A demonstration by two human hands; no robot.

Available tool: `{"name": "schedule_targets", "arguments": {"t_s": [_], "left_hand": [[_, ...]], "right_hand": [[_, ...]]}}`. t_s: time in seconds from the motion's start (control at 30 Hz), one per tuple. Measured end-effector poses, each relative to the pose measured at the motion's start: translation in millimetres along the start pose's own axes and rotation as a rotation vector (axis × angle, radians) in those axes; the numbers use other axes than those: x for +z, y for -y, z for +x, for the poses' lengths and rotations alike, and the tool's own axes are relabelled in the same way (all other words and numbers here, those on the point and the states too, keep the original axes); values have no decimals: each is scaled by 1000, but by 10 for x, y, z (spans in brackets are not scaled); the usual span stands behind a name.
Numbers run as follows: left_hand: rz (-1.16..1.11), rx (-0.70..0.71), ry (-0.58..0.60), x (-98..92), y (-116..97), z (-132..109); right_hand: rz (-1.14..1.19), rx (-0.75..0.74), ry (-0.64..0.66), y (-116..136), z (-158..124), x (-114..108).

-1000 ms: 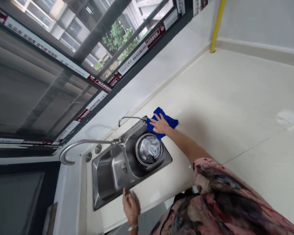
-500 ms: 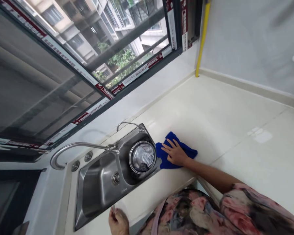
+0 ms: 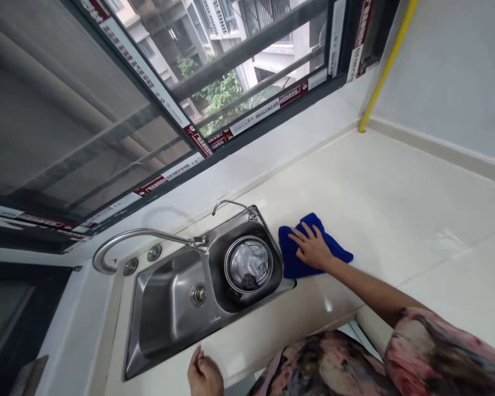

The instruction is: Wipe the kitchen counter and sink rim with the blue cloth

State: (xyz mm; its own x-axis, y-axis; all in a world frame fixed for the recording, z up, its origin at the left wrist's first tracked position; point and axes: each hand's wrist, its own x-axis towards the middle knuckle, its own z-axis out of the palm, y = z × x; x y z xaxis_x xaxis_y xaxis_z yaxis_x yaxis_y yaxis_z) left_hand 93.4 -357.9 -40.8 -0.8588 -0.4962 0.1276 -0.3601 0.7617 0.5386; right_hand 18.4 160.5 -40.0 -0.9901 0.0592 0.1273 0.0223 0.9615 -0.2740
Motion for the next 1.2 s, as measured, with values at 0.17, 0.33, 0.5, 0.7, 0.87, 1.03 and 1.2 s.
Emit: {"name": "schedule_targets", "arguments": {"t_s": [0.17, 0.33, 0.5, 0.7, 0.87, 1.03, 1.2], "left_hand": [[-41, 36, 41, 64, 201, 81], [-56, 5, 50, 113, 346, 116], [-49, 5, 40, 111, 411, 109], [11, -5, 9, 58, 357, 35], [128, -119, -11, 19, 174, -46], [128, -124, 14, 14, 98, -32], [111, -100, 29, 24, 90, -8]], "right_hand": [[12, 54, 21, -102, 924, 74], [1, -22, 2, -33, 1649, 224], [4, -113, -43, 71, 2293, 390], [3, -44, -132, 143, 3004, 589], [19, 53, -161, 151, 3254, 614], [-2, -217, -58, 95, 3038, 552], [-34, -308, 19, -29, 2619, 462]]}}
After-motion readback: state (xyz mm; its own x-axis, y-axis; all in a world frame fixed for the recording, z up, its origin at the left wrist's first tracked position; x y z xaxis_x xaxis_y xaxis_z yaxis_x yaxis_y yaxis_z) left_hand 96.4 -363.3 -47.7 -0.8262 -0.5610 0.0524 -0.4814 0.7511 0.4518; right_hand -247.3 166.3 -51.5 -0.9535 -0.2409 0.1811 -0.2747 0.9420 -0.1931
